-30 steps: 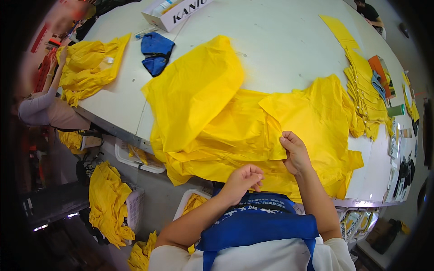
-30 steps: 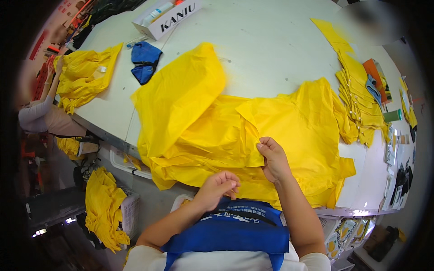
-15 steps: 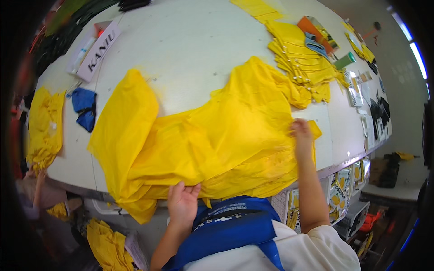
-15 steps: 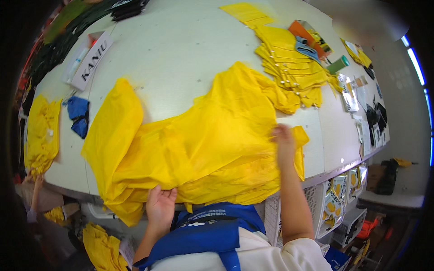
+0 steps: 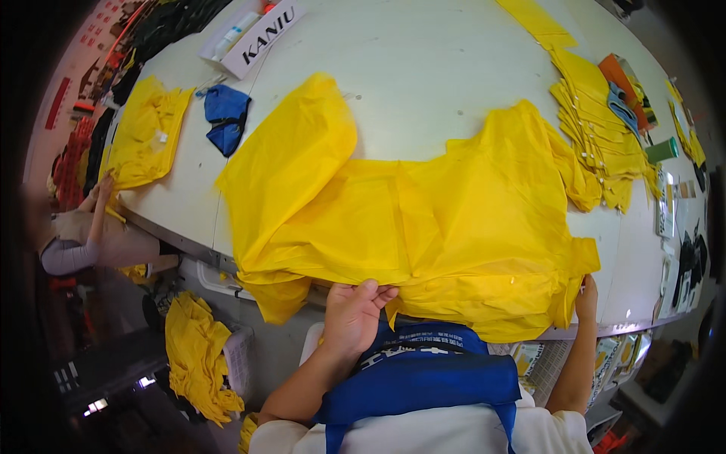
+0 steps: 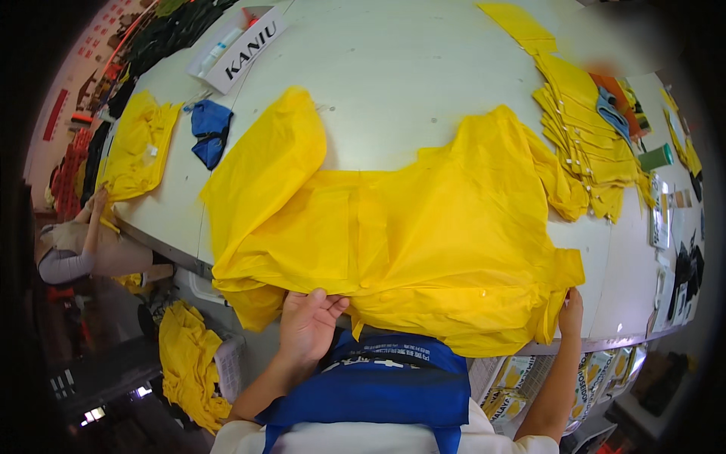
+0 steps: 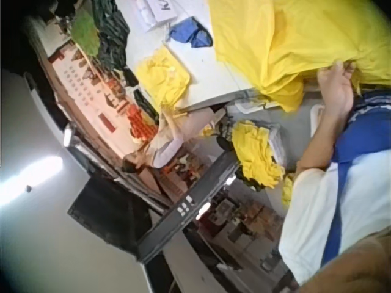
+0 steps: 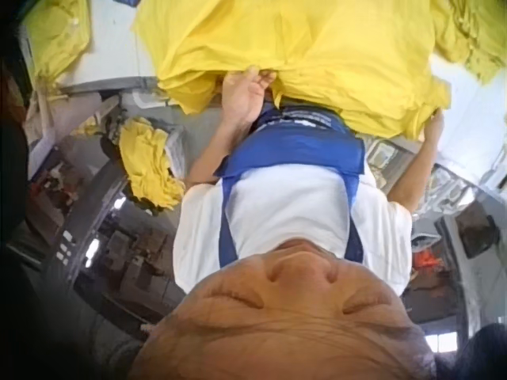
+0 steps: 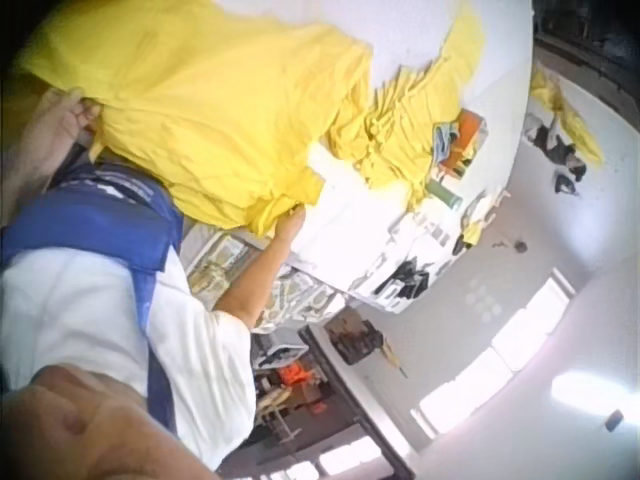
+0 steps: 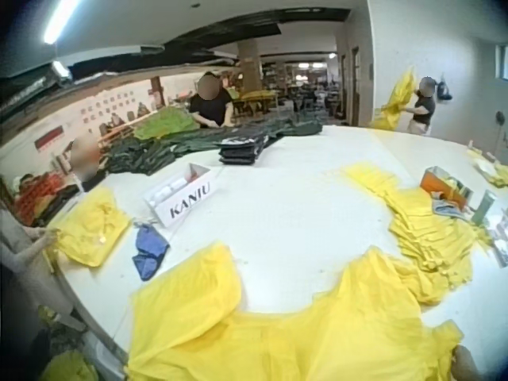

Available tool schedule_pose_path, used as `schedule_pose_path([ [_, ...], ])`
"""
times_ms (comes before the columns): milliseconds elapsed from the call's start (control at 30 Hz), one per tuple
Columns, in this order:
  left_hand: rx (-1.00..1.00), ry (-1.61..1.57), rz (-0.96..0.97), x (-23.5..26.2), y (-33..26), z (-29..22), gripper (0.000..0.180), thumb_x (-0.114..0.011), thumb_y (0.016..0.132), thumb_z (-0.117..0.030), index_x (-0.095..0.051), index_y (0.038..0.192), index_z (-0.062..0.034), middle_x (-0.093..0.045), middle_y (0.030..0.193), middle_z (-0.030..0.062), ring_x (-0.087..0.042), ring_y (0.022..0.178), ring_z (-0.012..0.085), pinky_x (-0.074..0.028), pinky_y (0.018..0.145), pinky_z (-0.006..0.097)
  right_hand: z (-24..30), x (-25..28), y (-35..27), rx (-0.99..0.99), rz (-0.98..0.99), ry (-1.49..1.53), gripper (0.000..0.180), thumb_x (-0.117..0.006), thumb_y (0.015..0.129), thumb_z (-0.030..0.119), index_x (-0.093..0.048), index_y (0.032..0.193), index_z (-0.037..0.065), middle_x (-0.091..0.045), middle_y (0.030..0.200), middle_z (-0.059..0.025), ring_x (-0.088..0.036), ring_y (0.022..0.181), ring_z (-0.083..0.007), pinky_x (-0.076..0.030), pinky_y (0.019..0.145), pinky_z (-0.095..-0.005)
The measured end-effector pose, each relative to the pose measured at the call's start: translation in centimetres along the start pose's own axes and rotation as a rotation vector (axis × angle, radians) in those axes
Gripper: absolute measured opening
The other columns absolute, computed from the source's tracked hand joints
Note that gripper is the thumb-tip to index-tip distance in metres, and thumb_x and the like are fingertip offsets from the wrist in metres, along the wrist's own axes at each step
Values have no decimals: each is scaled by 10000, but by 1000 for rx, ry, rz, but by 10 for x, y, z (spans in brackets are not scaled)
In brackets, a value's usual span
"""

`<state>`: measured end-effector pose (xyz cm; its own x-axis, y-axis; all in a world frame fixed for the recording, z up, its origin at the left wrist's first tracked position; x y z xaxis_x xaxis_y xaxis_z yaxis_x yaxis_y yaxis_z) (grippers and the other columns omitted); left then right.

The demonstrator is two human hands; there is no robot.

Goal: The person folds yellow shirts on a large white table, places them into clear plastic packaging, and stacks the packaged items. The person also uses scissors to trim loose threads from the shirts before folding.

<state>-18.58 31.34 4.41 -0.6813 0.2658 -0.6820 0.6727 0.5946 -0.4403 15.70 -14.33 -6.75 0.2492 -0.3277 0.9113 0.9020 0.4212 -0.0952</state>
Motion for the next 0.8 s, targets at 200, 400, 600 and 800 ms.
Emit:
schedule_pose_path([
  [200, -7, 7, 4, -5, -6, -1, 277, -540, 882, -48, -531, 1159, -64, -623, 1096, 105, -611, 985, 234, -484, 876, 394, -114, 60, -15, -310, -284, -238, 246, -477, 830, -43, -548, 1064, -16, -551, 912, -162, -559, 711, -251, -474, 611, -349],
  [400, -25, -63, 129, -12, -4, 3, 270, -507, 904, -25, -538, 1172, -34, -605, 1134, 110, -585, 1041, 228, -460, 921, 393, 215, 47, -19, -47, -155, 616, 233, -414, 950, 159, -594, 1001, 19, -555, 843, -24, -472, 698, -109, -382, 602, -261],
  [600, -16, -25, 132, -9, -7, 10, 304, -503, 912, -58, -507, 1215, -33, -580, 1184, 114, -565, 1077, 242, -431, 962, 403, 450, 17, -77, 508, 204, 459, 327, -679, 781, 50, -612, 1096, -2, -610, 853, -151, -608, 751, -273, -496, 642, -322],
  [800, -19, -45, 182, -5, -7, 21, 305, -502, 918, -56, -509, 1220, -16, -570, 1212, 120, -547, 1121, 252, -398, 1001, 422, 450, 10, -83, 411, 223, 430, 346, -741, 746, 70, -629, 1064, -6, -624, 798, -116, -610, 650, -193, -486, 591, -250],
])
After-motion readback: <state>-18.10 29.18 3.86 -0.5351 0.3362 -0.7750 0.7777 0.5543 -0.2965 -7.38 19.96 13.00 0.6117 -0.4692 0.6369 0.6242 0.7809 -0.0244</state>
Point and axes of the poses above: each hand's wrist, its own y-axis towards the middle knuckle, its own x-axis out of the back of the hand, z = x × y, the point moved 9 cm from there along y, towards the middle knuckle
